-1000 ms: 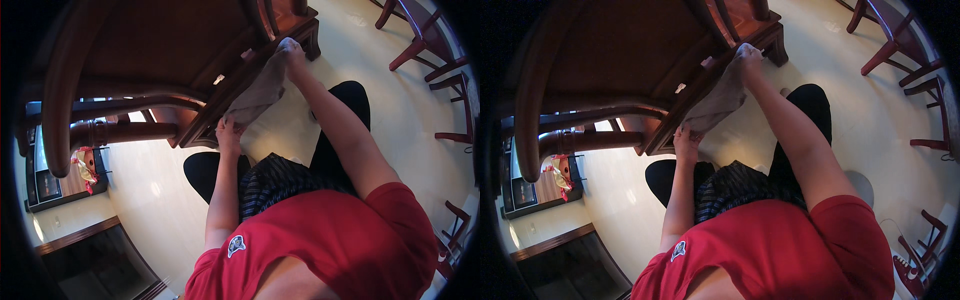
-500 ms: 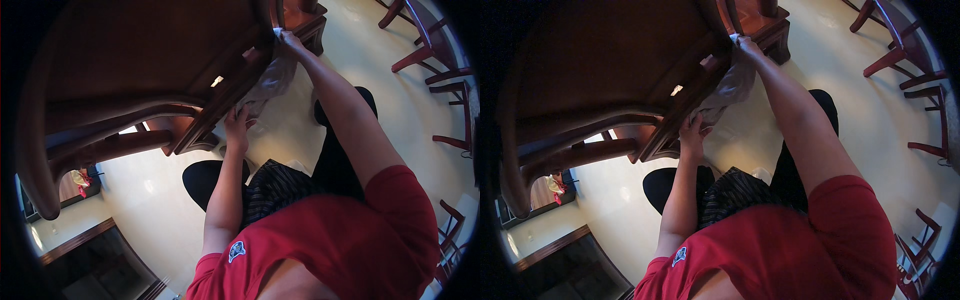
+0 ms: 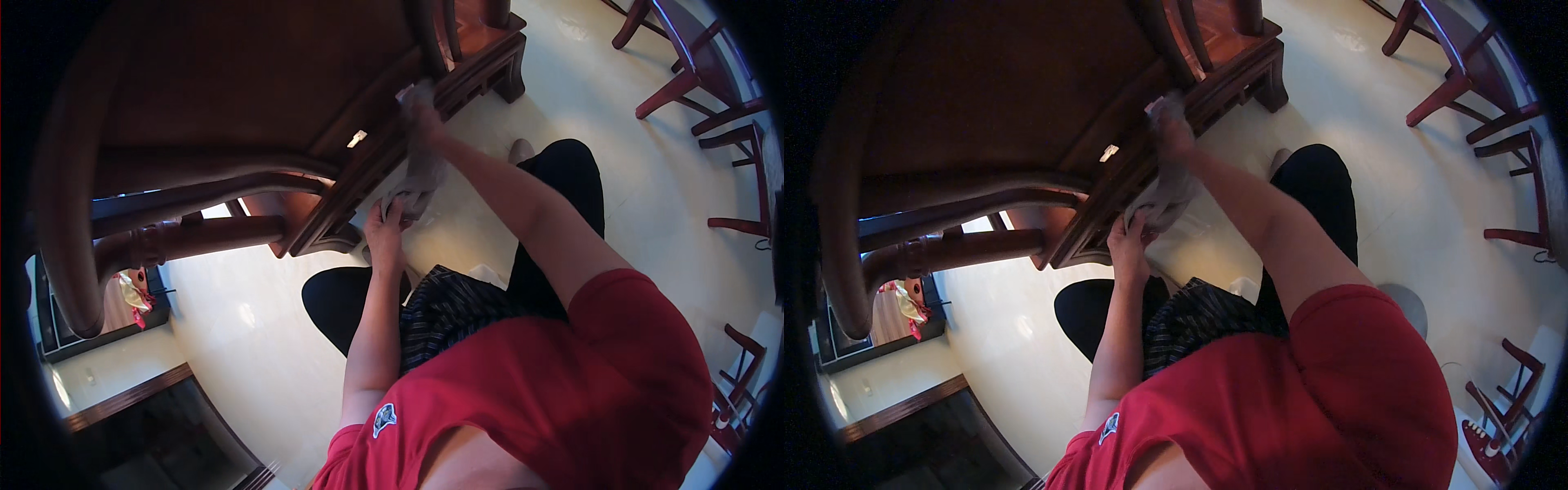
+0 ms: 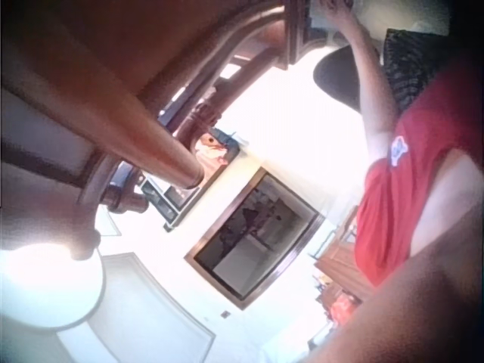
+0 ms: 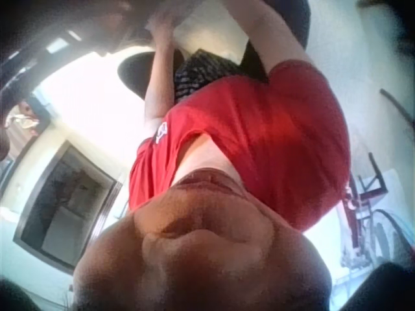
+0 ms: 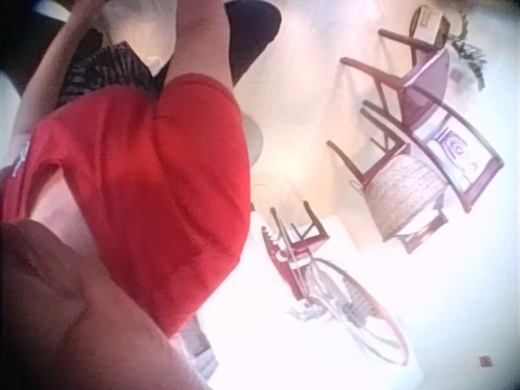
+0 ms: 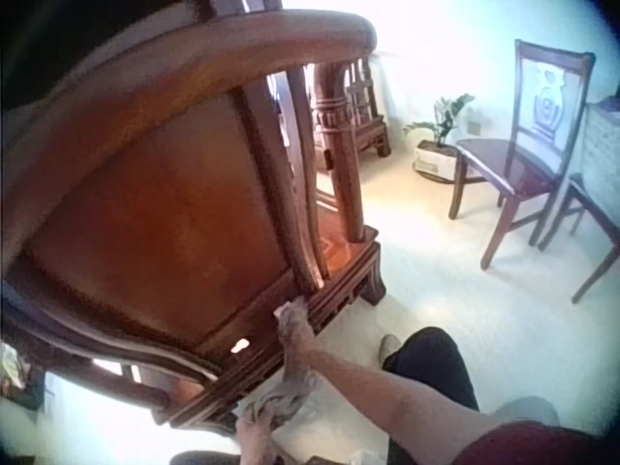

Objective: The person wipes various surfaces and crevices of a wooden chair using a cloth, folding and adjusting the cloth by hand throughout the process.

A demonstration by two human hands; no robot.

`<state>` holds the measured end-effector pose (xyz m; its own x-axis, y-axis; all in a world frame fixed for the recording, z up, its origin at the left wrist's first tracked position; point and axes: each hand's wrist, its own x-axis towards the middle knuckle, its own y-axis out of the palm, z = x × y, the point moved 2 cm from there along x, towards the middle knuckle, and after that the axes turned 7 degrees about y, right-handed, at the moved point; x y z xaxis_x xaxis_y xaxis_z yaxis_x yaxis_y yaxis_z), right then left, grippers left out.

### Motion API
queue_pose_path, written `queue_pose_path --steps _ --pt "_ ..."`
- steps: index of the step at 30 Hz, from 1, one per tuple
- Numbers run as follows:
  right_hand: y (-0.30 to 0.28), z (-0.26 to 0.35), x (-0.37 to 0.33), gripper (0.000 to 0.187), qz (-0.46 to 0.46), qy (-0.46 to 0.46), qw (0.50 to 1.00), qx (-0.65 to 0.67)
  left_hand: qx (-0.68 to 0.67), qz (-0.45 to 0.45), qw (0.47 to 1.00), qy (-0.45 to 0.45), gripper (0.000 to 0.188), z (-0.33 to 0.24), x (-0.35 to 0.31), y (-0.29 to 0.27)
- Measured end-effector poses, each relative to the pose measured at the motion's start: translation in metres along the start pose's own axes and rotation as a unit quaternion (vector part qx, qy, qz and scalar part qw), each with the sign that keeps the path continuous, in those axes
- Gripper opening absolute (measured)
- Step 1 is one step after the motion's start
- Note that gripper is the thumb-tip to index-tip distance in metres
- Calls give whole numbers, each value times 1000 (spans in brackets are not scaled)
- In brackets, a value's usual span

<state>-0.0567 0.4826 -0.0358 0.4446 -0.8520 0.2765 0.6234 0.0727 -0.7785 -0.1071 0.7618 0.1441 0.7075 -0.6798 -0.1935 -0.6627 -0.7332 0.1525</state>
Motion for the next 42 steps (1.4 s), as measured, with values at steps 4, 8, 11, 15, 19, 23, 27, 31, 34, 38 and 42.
queue_pose_path --steps 4,8,11,15,19,23,27,31,34,38,42 --pt "-21 116 -106 28 43 164 899 404 40 -114 993 -4 21 4 -28 -86" --pt "-55 61 -74 32 -40 280 816 503 44 -107 993 -1 20 1 -18 -70" --pt "-85 68 -49 33 -146 199 813 526 61 -86 994 -1 16 -3 -16 -65" --pt "-66 49 -19 48 -29 111 973 202 29 -45 999 -1 15 -2 -3 -38" --pt "-63 99 -53 58 73 134 978 145 72 -70 995 -3 16 4 -10 -61" --pt "-72 114 -70 58 167 38 984 39 71 -90 993 5 20 0 -14 -66" --pt "-89 109 -58 57 133 89 987 19 57 -97 993 30 18 -2 -16 -71" --pt "-83 108 -48 64 187 115 976 12 45 -99 994 28 16 -9 -19 -73" --pt "-67 100 -46 72 145 77 975 148 37 -95 995 24 16 -9 -22 -75" --pt "-46 102 -59 78 112 47 969 217 39 -109 993 28 15 -11 -26 -84" --pt "-34 132 -75 82 219 105 960 136 55 -117 991 34 18 -9 -32 -98"
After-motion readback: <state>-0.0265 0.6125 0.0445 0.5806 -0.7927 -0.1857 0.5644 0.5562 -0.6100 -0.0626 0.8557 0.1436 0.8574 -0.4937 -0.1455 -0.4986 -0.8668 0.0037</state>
